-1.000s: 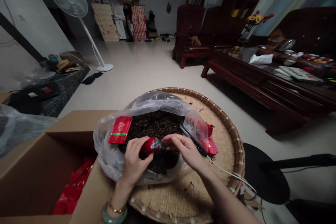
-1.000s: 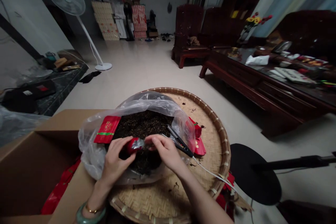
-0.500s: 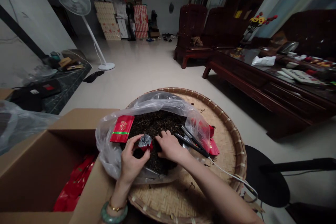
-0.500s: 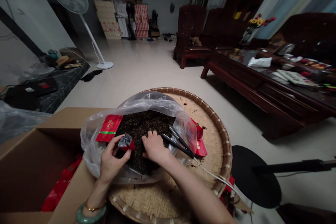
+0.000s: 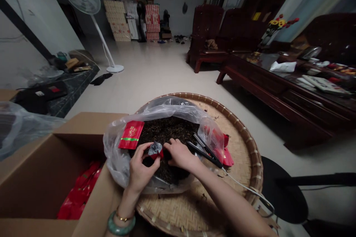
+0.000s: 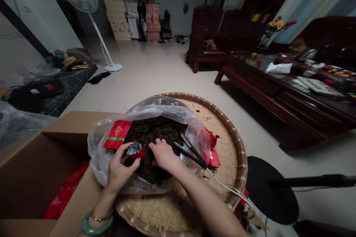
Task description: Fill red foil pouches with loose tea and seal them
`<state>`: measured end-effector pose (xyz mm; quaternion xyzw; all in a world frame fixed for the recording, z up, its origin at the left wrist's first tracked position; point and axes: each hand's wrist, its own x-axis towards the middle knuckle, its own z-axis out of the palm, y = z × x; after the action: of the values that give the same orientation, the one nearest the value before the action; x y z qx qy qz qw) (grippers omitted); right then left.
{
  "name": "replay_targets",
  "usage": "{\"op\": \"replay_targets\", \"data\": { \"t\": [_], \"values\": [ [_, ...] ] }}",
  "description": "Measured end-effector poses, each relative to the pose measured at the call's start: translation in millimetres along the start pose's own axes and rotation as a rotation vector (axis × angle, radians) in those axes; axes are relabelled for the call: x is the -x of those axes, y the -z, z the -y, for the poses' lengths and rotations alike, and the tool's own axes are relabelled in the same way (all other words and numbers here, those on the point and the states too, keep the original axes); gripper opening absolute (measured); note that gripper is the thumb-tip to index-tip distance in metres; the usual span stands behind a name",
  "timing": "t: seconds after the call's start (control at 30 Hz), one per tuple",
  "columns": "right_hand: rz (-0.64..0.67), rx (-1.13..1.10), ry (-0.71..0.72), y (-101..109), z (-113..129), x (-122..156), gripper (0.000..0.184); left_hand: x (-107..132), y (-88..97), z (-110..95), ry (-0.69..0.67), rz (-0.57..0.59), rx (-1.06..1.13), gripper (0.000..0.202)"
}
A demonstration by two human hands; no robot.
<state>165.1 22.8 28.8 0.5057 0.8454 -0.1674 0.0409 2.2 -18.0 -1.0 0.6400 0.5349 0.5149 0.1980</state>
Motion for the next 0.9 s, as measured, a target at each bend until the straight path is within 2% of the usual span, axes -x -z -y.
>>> {"op": "replay_targets", "data": {
  "t": [0.17,0.33,0.47,0.53,0.63,0.73,0.83,0.9],
  "values": [
    [-0.015,-0.043,0.016,-4,-2,-2,0.052,-1,1.2,0,0.01,-0.001,0.002,0.032],
    [-0.035,-0.104,0.017,-3,-8,-4,0.03,-1,2.0,1,0.01,0.011,0.001,0.032],
    [-0.162,-0.269,0.017,3,-16,-1,0.026,-1,2.8,2,0.028,0.022,-0.002,0.033],
    [-0.207,-0.363,0.047,3,-18,2,0.033,-1,2.4,1,0.032,0.022,0.001,0.033],
    [-0.112,-0.362,0.105,-1,-15,3,0.047,-1,1.5,0,0.034,0.026,0.004,0.032],
    [-0.074,-0.364,0.107,-7,-13,0,0.033,-1,1.5,1,0.028,0.019,0.001,0.032],
    [-0.21,-0.531,0.057,-10,-15,-5,0.025,0,2.7,3,0.028,0.016,0.0,0.032],
    [-0.321,-0.754,0.012,-9,-17,-6,0.022,0,3.3,4,0.037,0.018,0.002,0.032]
  ]
}}
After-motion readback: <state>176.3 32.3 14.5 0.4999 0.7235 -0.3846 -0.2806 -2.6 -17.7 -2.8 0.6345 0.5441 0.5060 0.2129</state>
